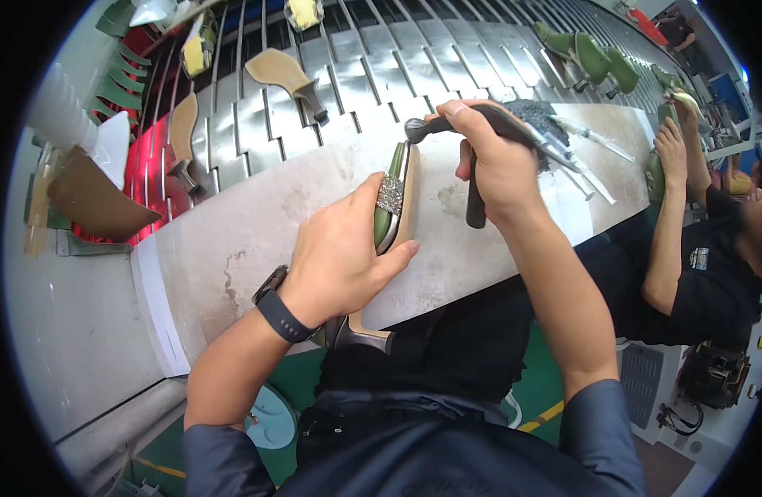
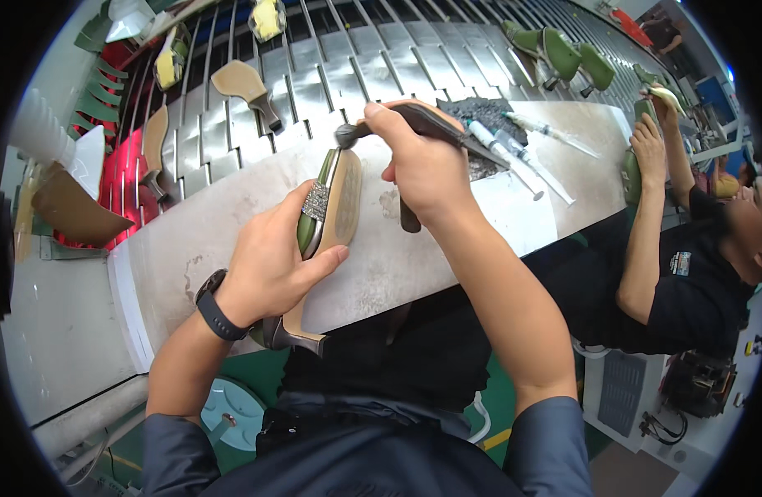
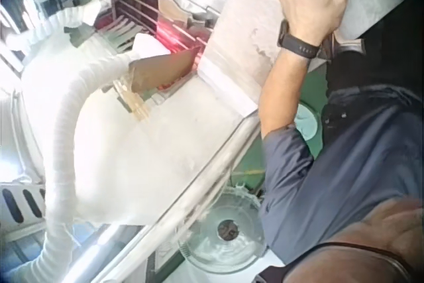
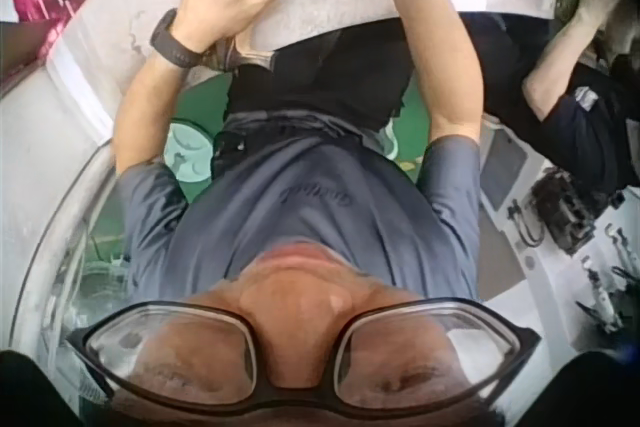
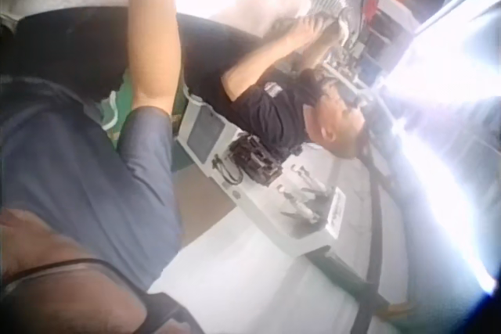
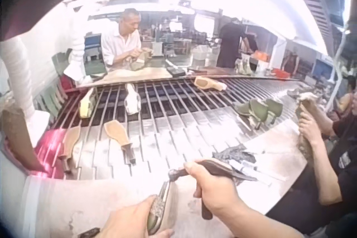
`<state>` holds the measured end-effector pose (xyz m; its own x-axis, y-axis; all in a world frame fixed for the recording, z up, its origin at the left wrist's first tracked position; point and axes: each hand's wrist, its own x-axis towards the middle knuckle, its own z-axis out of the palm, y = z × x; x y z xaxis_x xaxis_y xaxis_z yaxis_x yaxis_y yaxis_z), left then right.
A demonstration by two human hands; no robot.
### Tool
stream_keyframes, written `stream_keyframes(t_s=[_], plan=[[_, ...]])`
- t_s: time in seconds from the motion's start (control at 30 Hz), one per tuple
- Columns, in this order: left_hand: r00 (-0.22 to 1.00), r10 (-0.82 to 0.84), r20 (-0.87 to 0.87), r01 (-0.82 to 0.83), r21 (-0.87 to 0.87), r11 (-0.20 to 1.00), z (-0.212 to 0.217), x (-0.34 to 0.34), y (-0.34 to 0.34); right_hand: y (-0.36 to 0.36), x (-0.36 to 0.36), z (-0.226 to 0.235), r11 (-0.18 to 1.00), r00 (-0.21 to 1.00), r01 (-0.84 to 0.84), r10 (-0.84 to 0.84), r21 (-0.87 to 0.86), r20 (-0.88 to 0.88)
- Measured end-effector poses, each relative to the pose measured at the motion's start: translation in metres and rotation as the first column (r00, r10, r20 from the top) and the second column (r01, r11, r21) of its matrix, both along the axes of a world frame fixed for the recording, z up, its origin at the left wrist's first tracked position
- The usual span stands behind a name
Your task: The person assembles high-heeled shoes by taking shoe lasts and soles from a conveyor, aligning and pressing the soles onto the shoe uppers by hand, tapping them with a hammer, and returning the shoes to the conveyor.
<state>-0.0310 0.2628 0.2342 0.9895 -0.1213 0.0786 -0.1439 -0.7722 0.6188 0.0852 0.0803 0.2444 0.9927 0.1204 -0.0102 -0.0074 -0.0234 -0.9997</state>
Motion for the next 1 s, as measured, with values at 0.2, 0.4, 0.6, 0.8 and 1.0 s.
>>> stream_keyframes(t_s=[0.2, 0.4, 0.6, 0.8, 1.0], plan=[[0.976, 0.166, 0.141, -0.116, -0.304, 0.945, 0.014, -0.002, 0.021, -0.029, -0.016, -0.051, 0.999, 0.997, 0.036, -0.035, 0.024, -0.07], [0.808, -0.018, 0.589, 0.222, -0.277, 0.935, 0.1, -0.017, 0.028, -0.036, -0.056, -0.038, 0.998, 0.999, -0.032, 0.034, 0.052, -0.03], [0.856, -0.045, 0.516, 0.252, -0.339, 0.906, 0.088, -0.02, 0.004, -0.032, -0.109, 0.059, 0.934, 0.794, -0.286, 0.105, 0.216, 0.598], [0.826, 0.123, 0.55, 0.099, -0.357, 0.929, 0.079, -0.018, -0.019, -0.039, -0.127, 0.101, 0.869, 0.618, -0.486, 0.416, -0.093, 0.667], [0.815, 0.092, 0.572, 0.143, -0.353, 0.925, 0.081, -0.027, -0.024, -0.032, -0.137, 0.135, 0.936, 0.833, -0.325, 0.352, -0.138, 0.427]])
